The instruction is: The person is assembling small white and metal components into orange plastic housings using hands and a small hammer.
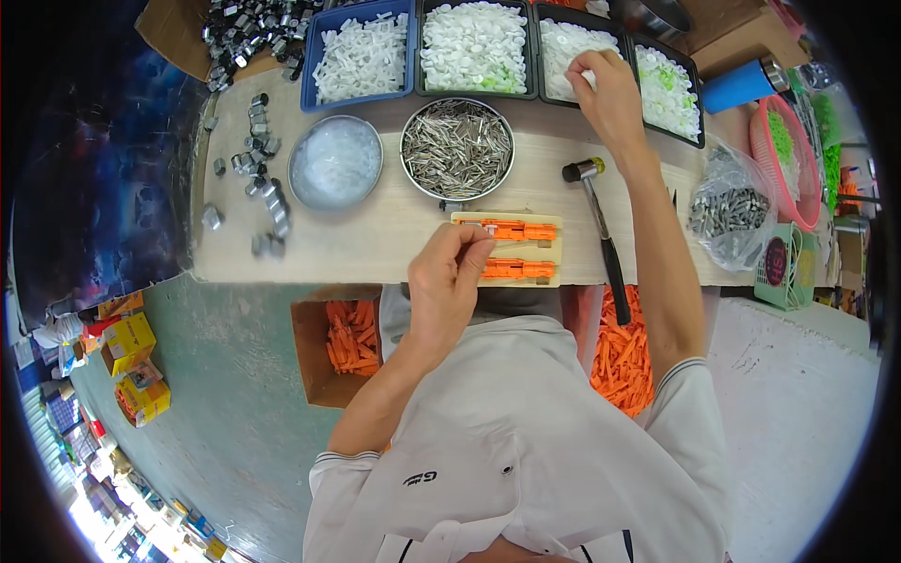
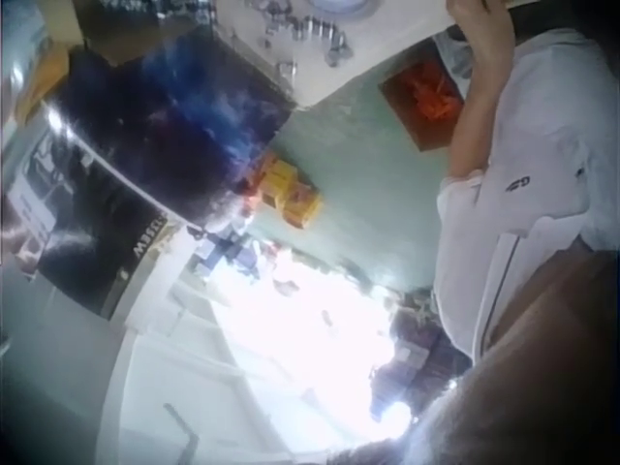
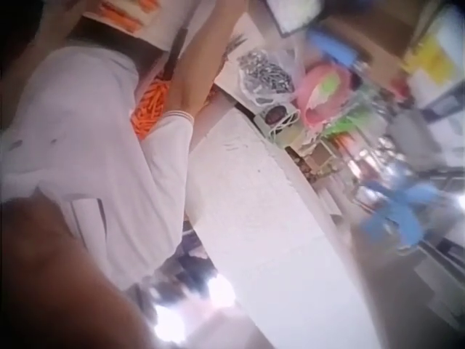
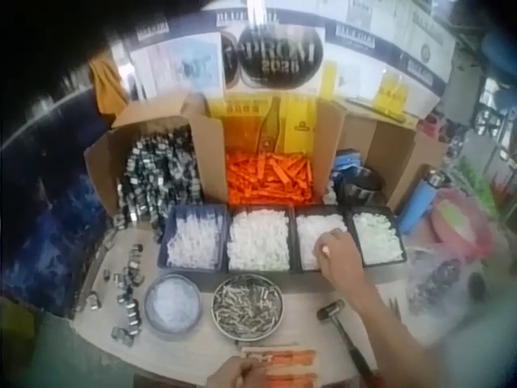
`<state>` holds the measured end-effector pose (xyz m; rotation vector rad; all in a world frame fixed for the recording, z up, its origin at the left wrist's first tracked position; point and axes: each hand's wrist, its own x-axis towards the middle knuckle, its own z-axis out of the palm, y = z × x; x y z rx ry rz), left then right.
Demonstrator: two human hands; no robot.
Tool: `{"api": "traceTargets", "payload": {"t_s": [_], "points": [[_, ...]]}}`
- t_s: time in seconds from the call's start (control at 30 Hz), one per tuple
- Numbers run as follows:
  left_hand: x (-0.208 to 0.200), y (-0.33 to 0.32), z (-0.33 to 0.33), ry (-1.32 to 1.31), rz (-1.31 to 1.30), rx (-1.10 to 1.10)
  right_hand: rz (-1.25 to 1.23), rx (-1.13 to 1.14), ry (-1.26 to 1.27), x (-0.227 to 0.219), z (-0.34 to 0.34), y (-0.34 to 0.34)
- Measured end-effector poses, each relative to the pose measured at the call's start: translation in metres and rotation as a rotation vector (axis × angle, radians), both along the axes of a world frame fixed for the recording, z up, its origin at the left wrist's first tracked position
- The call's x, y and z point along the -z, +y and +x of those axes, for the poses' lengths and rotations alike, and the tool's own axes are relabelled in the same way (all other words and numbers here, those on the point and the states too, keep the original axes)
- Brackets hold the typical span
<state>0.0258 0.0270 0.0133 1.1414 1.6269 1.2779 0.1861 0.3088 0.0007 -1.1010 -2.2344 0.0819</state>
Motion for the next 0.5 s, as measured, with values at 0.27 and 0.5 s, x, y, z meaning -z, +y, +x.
{"api": "traceTargets", "payload": {"t_s": [0.27, 0.5], "points": [[-0.006, 0.007, 0.007, -0.651, -0.067, -0.124, -0.946, -0.147, 0.687, -0.004, -0.014, -0.212], [0.001, 0.001, 0.01, -0.644, -0.113, -0.097, -1.069, -0.081, 0.894, 0.002, -0.016, -0.236]]}}
